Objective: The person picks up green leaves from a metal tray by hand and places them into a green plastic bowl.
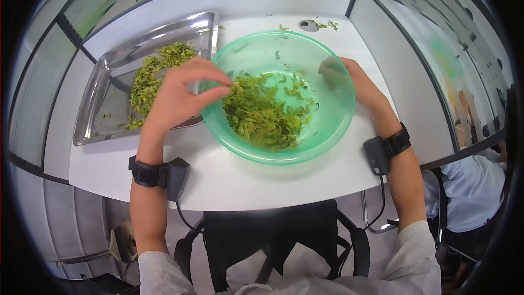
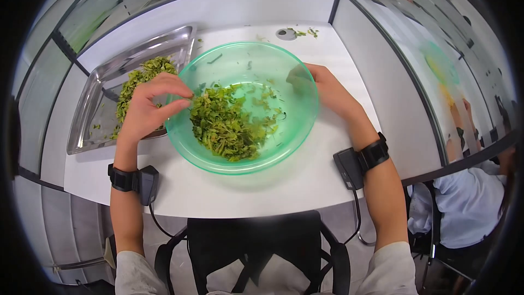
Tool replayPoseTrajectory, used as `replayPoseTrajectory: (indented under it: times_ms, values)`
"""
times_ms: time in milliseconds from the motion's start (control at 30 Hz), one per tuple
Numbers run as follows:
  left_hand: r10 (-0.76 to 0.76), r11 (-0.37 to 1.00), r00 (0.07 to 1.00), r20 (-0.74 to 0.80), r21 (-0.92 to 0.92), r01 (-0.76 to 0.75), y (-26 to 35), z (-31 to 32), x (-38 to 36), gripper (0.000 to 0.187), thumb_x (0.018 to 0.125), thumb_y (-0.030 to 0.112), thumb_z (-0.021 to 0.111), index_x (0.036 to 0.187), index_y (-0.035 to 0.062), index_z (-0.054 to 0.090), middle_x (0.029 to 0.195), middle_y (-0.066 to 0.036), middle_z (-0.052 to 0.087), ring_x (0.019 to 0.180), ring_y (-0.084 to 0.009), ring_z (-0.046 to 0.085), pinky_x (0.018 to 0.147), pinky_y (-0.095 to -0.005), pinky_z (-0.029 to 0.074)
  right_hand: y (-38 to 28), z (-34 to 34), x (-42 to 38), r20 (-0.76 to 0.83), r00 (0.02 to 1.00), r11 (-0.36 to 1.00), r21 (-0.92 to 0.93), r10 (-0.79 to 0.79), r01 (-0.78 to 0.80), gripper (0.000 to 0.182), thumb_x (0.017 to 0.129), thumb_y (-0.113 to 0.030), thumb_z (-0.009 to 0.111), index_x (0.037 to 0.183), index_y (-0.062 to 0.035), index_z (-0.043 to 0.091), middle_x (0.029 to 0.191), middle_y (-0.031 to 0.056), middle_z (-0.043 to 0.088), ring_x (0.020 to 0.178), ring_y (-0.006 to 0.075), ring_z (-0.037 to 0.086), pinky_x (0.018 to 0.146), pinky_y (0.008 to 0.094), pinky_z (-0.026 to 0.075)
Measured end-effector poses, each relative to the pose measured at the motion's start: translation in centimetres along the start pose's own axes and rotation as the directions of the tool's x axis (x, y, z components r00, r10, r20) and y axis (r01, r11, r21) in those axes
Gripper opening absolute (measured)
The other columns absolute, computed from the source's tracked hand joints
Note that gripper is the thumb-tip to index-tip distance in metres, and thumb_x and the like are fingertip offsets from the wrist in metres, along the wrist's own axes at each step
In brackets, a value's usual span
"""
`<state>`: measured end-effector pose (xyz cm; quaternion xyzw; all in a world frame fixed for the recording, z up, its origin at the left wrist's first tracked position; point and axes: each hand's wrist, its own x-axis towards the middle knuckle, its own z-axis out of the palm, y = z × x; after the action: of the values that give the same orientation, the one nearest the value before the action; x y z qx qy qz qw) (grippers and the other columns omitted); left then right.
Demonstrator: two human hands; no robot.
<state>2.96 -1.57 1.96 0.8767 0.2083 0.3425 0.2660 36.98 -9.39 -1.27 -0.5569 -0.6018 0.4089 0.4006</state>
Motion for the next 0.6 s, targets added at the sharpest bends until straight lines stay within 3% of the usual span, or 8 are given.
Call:
replayPoseTrajectory:
  times_ms: [200, 400, 467, 533, 600]
  values:
    - [-0.103, 0.992, 0.993, -0.063, -0.078, 0.098, -0.4, -0.2, -0.3, 0.013, 0.068, -0.001, 0.075, 0.076, 0.0032, 0.066, 0.080, -0.003, 0.065, 0.081, -0.0151, 0.060, 0.080, -0.0289, 0.045, 0.3, 0.1, 0.2, 0.006, 1.000, 1.000, 0.009, -0.007, 0.007, 0.025, 0.089, -0.020, 0.062, 0.105, -0.0007, 0.063, 0.090, -0.0005, 0.063, 0.080, 0.0063, 0.056, 0.073, 0.0236, 0.048]
    - [-0.100, 0.994, 0.994, -0.039, 0.030, 0.101, 0.1, 0.0, 0.0, 0.010, 0.069, -0.001, 0.074, 0.076, 0.0033, 0.068, 0.080, -0.005, 0.066, 0.080, -0.0172, 0.061, 0.077, -0.0289, 0.046, 1.5, -0.2, 0.3, 0.022, 0.997, 0.997, 0.036, -0.068, 0.067, 0.027, 0.087, -0.017, 0.063, 0.108, -0.0010, 0.063, 0.094, 0.0010, 0.065, 0.085, 0.0078, 0.057, 0.077, 0.0252, 0.048]
    - [-0.022, 0.999, 0.999, -0.030, 0.048, 0.024, 0.2, 0.2, 0.3, 0.012, 0.073, -0.006, 0.069, 0.081, 0.0022, 0.066, 0.082, -0.005, 0.065, 0.082, -0.0173, 0.059, 0.079, -0.0291, 0.045, 1.7, -0.5, 0.8, 0.033, 0.995, 0.996, -0.013, -0.090, 0.091, 0.031, 0.086, -0.017, 0.063, 0.113, -0.0009, 0.062, 0.099, 0.0041, 0.067, 0.089, 0.0101, 0.058, 0.081, 0.0273, 0.047]
    - [-0.084, 0.996, 0.996, -0.020, -0.020, 0.084, -0.1, 0.5, 0.0, 0.016, 0.075, -0.006, 0.066, 0.089, 0.0027, 0.066, 0.088, -0.007, 0.067, 0.087, -0.0190, 0.059, 0.083, -0.0305, 0.045, 1.6, -0.5, 0.7, 0.033, 0.995, 0.995, 0.032, -0.091, 0.090, 0.035, 0.086, -0.017, 0.063, 0.117, -0.0014, 0.060, 0.101, 0.0055, 0.067, 0.091, 0.0104, 0.058, 0.084, 0.0277, 0.047]
    - [-0.029, 0.999, 0.999, -0.018, -0.016, 0.029, -0.4, 0.3, 0.1, 0.018, 0.078, -0.004, 0.064, 0.094, 0.0036, 0.065, 0.097, -0.008, 0.067, 0.092, -0.0206, 0.059, 0.086, -0.0317, 0.044, 0.8, -0.1, 0.4, 0.042, 0.997, 0.997, 0.022, -0.069, 0.068, 0.036, 0.086, -0.016, 0.062, 0.119, -0.0014, 0.060, 0.103, 0.0054, 0.067, 0.093, 0.0102, 0.058, 0.084, 0.0273, 0.047]
